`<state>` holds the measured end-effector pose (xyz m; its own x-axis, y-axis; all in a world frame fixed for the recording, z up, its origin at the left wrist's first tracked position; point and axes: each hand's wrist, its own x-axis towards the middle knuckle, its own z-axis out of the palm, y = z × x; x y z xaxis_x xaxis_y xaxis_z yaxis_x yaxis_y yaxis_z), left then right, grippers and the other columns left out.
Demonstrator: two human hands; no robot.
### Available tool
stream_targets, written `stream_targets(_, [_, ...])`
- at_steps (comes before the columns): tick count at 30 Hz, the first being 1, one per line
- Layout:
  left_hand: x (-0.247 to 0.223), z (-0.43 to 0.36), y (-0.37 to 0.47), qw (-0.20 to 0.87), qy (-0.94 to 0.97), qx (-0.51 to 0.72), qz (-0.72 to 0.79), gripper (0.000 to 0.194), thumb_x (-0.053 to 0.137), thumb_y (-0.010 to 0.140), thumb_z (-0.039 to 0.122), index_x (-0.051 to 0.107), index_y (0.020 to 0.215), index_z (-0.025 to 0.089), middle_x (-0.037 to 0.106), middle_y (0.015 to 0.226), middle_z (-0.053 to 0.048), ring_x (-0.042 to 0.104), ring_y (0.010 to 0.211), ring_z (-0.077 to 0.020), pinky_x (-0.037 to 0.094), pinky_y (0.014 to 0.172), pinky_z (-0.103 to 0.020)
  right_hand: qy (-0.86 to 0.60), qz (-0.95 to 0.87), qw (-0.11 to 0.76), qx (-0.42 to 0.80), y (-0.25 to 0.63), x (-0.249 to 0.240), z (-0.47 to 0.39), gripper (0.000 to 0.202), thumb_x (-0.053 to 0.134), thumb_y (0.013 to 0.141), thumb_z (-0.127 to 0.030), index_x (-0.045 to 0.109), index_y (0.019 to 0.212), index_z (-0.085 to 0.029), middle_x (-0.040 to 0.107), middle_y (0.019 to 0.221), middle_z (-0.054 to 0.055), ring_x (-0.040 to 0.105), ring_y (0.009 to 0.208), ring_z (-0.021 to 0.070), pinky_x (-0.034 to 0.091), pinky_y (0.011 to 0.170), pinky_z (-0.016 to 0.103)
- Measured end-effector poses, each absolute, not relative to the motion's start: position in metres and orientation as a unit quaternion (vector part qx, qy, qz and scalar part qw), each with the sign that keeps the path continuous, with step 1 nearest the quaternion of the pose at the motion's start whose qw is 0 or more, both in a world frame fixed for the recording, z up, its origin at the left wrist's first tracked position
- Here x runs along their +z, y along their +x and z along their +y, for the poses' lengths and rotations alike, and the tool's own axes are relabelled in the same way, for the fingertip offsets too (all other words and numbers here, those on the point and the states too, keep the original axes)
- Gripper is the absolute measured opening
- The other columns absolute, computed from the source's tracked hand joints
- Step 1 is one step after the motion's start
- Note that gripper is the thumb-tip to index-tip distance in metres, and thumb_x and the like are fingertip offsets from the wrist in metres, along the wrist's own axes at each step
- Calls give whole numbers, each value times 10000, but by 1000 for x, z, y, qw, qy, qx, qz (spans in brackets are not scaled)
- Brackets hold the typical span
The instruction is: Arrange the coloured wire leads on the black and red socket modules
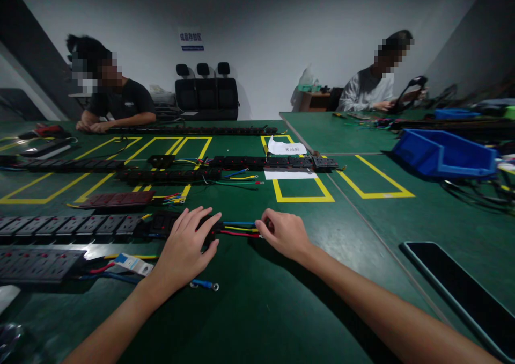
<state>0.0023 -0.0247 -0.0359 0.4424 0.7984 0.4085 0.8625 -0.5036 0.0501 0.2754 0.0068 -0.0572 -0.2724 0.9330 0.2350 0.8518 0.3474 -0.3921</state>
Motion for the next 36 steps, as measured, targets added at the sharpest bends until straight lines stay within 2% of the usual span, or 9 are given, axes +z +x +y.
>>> stream_targets(3, [-36,-25,2,82,-844,-202,-491,530,603,892,231,551,1420,235,570,1438,-119,491,1372,-328,336,1186,-612,-533,-812,218,94,275,-61,6,191,581,927,-414,560,900,-226,653,676,-17,571,576,154,257,561,262])
stream_targets(7, [-37,-25,3,82,-843,-206,-490,525,603,892,231,556,1414,239,575,1434,-118,496,1368,-329,342,1182,-614,-524,-813,242,73,276,-68,7,120,562,922,-351,547,903,-234,642,688,-14,571,581,152,281,565,264])
stream_targets(16, [-35,-25,2,85,-845,-187,-494,540,602,894,237,542,1430,227,560,1449,-115,478,1382,-327,333,1192,-601,-532,-800,266,74,278,-69,8,118,557,921,-339,545,971,-232,641,741,-9,594,630,163,326,587,275])
stream_targets(23, [-37,-24,1,85,-846,-192,-489,582,611,884,233,503,1455,210,544,1462,-127,468,1392,-330,332,1196,-595,-527,-798,275,96,279,-68,7,154,526,887,-268,520,1035,-229,616,714,-26,581,610,162,334,584,281])
stream_targets(32, [-40,-23,-3,103,-843,-192,-491,588,669,884,235,510,1450,215,546,1449,-132,464,1389,-349,348,1179,-612,-491,-803,328,86,281,-68,5,21,568,842,-218,566,862,-222,670,736,-9,566,574,137,352,582,262])
stream_targets(36, [-41,-21,-5,103,-844,-189,-492,620,748,857,214,524,1435,223,589,1375,-116,510,1334,-332,375,1167,-596,-484,-808,329,75,281,-69,4,61,574,871,-221,632,851,-221,684,709,-18,576,563,132,356,593,263])
